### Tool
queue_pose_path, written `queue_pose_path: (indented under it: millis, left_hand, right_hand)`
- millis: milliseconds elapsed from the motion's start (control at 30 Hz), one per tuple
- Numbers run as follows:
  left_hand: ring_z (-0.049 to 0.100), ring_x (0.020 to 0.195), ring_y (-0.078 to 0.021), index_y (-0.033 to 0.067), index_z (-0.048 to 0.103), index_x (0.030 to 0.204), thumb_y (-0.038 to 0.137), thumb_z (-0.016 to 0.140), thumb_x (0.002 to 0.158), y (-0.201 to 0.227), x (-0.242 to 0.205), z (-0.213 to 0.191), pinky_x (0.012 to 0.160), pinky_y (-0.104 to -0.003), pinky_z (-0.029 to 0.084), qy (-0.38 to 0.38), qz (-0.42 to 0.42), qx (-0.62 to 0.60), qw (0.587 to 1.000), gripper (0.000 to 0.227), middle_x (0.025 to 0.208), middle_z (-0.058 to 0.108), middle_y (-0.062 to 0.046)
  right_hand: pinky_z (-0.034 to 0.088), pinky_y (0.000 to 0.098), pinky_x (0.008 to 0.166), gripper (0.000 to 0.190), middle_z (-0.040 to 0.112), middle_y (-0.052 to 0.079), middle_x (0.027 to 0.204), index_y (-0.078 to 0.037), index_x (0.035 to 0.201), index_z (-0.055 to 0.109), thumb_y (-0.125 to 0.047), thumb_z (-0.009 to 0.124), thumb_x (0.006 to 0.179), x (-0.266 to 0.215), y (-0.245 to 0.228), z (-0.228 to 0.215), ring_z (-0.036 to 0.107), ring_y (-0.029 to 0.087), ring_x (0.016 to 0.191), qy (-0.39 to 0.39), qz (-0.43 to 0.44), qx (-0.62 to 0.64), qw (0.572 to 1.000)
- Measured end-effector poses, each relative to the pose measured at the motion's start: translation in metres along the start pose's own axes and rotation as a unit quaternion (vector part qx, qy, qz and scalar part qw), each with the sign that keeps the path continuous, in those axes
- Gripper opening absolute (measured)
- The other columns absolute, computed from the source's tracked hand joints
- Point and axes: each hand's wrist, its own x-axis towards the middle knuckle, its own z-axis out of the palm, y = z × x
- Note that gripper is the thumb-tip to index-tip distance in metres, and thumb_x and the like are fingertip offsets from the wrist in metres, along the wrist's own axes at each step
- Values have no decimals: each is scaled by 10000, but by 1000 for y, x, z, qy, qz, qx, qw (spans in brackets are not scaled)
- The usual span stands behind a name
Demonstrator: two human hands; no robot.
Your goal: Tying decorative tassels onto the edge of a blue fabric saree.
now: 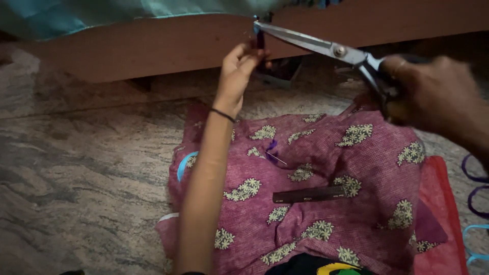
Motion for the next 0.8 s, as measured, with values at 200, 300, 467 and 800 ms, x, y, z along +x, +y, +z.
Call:
queue_pose_path:
  millis: [200,300,467,800]
  left_hand:
    - [691,931,-112,-2,727,1088,90,675,991,-5,-4,-10,871,-282,543,11,29,61,998,143,1016,758,-45]
    - [694,926,-113,3,728,1075,110,655,1007,-2,3,-15,889,-279,545,-2,30,34,999,147,988,756,-34]
    - [632,955,-83,2,739,1124,131,697,1003,0,5,-7,866,-250,497,9,31,37,999,182,1020,728,9]
    - [607,859,-63,13,753,977,122,767,946,19,18,13,786,-249,516,141,113,168,969,114,885,740,26]
  right_hand:
    - [488,288,404,402,668,37,641,-185,1277,631,-471,615,996,-7,-27,-52,630,140,430,104,-47,-267,957]
    - [477,270,421,414,663,-8,640,-238,1231,655,-457,745,891,-3,-17,-52,624,115,460,145,-53,-310,938]
    - [539,304,625,384,675,44,796,-130,1211,598,-328,736,911,28,70,21,671,183,638,211,-156,-139,955]
    - [509,332,469,324,694,79,642,-222,1214,657,-422,660,959,-42,-46,-106,695,207,539,183,-67,-281,940]
